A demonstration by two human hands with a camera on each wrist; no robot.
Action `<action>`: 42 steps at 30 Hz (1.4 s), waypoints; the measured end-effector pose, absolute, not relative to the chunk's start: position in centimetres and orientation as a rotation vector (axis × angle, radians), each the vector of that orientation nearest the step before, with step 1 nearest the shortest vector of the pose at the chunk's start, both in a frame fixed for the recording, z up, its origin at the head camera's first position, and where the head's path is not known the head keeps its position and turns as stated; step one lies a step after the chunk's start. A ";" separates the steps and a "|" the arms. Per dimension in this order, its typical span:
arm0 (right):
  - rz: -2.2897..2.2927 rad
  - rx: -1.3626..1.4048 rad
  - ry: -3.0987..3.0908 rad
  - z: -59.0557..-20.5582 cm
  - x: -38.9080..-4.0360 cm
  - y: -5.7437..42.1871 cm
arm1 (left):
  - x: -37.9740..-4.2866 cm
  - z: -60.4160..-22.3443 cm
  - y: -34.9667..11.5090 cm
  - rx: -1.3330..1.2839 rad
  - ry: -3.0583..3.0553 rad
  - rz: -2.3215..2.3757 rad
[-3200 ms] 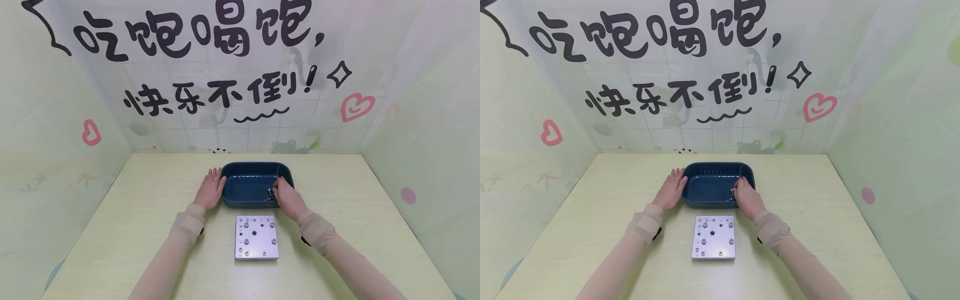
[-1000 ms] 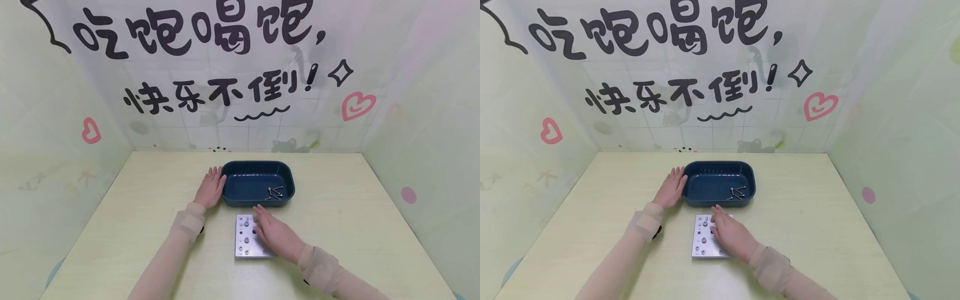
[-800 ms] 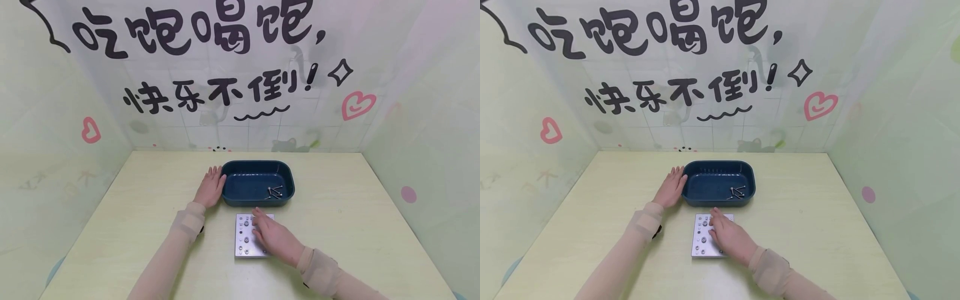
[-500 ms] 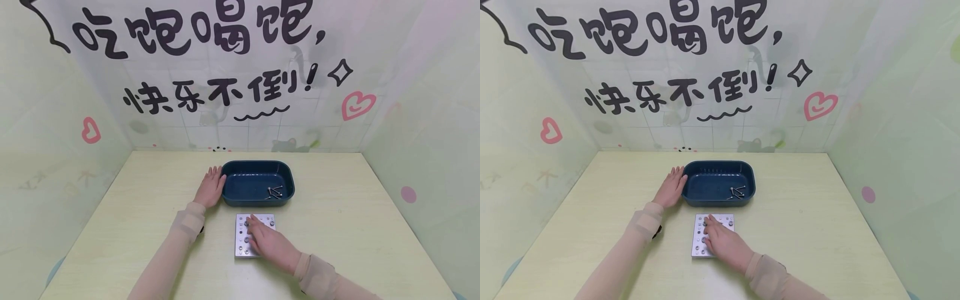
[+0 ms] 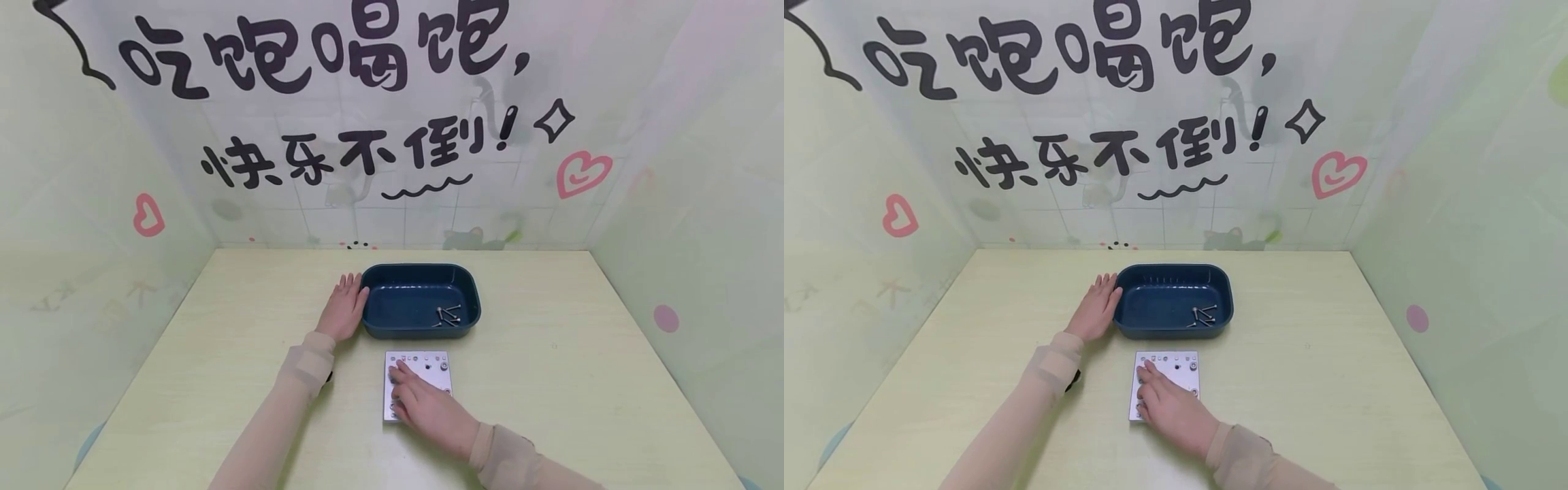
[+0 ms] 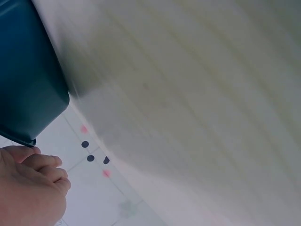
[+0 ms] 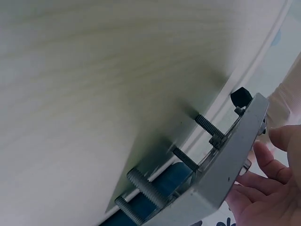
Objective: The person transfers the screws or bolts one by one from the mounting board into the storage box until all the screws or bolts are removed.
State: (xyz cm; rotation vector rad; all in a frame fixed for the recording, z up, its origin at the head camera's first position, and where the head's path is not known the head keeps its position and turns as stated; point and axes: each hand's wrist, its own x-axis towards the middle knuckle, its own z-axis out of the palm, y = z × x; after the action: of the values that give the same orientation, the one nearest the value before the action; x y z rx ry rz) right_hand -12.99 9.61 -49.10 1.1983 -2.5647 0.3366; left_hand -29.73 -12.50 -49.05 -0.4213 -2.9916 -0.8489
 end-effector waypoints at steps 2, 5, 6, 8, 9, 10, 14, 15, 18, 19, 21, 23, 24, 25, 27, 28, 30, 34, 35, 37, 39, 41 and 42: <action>0.321 1.204 -2.547 -49.2 -13.0 9.5 | -29.7 -49.1 -12.5 -0.419 -2.992 -0.848; 0.292 1.208 -2.545 -49.3 -12.9 9.3 | -29.7 -49.1 -12.5 -0.416 -2.997 -0.850; 0.282 1.208 -2.542 -49.4 -12.9 9.3 | -29.7 -49.1 -12.5 -0.416 -2.998 -0.851; 0.267 1.206 -2.538 -49.5 -12.8 9.2 | -29.7 -49.1 -12.5 -0.416 -3.000 -0.851; 0.262 1.204 -2.536 -49.5 -12.8 9.2 | -29.7 -49.1 -12.5 -0.416 -3.000 -0.851; 0.261 1.202 -2.534 -49.5 -12.8 9.1 | -29.7 -49.1 -12.5 -0.416 -2.999 -0.849; 0.269 1.199 -2.554 -49.5 -12.8 9.0 | -29.7 -49.1 -12.5 -0.415 -2.991 -0.846; 0.273 1.198 -2.565 -49.5 -12.8 9.0 | -29.7 -49.1 -12.5 -0.415 -2.990 -0.847; 0.277 1.193 -2.591 -49.4 -12.8 8.8 | -29.7 -49.1 -12.5 -0.414 -2.988 -0.844; 0.277 1.190 -2.596 -49.4 -12.8 8.8 | -29.7 -49.1 -12.5 -0.413 -2.988 -0.844; 0.268 1.184 -2.599 -49.4 -12.8 8.8 | -29.6 -49.1 -12.5 -0.414 -2.986 -0.845; 0.245 1.181 -2.591 -49.5 -12.8 8.7 | -29.6 -49.1 -12.5 -0.414 -2.984 -0.847; 0.230 1.180 -2.587 -49.5 -12.9 8.7 | -29.7 -49.1 -12.5 -0.413 -2.983 -0.846; 0.213 1.178 -2.583 -49.5 -12.9 8.7 | -29.7 -49.1 -12.5 -0.414 -2.982 -0.847; 0.178 1.175 -2.585 -49.5 -12.9 8.7 | -29.7 -49.1 -12.5 -0.417 -2.979 -0.846; 0.156 1.175 -2.587 -49.5 -12.9 8.6 | -29.7 -49.1 -12.5 -0.417 -2.979 -0.847; 0.109 1.174 -2.568 -49.4 -12.9 8.6 | -29.7 -49.2 -12.5 -0.418 -2.979 -0.846; 0.010 1.178 -2.528 -49.2 -12.9 8.5 | -29.8 -49.2 -12.5 -0.417 -2.981 -0.849; -0.009 1.178 -2.514 -49.2 -12.9 8.5 | -29.8 -49.2 -12.5 -0.415 -2.982 -0.850; -0.046 1.181 -2.505 -49.0 -12.9 8.4 | -29.8 -49.2 -12.5 -0.413 -2.981 -0.852; -0.098 1.184 -2.486 -48.9 -12.9 8.3 | -29.8 -49.2 -12.5 -0.412 -2.981 -0.853; -0.148 1.186 -2.466 -48.8 -13.0 8.2 | -29.8 -49.2 -12.5 -0.412 -2.980 -0.850; -0.175 1.188 -2.455 -48.7 -13.0 8.2 | -29.8 -49.2 -12.5 -0.413 -2.980 -0.850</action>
State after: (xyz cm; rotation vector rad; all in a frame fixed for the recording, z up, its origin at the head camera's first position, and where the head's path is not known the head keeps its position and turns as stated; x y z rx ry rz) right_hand -12.97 8.16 -48.68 1.1877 -2.4547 -0.1754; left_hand -29.80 -12.52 -49.22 -0.4125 -2.9804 -0.8500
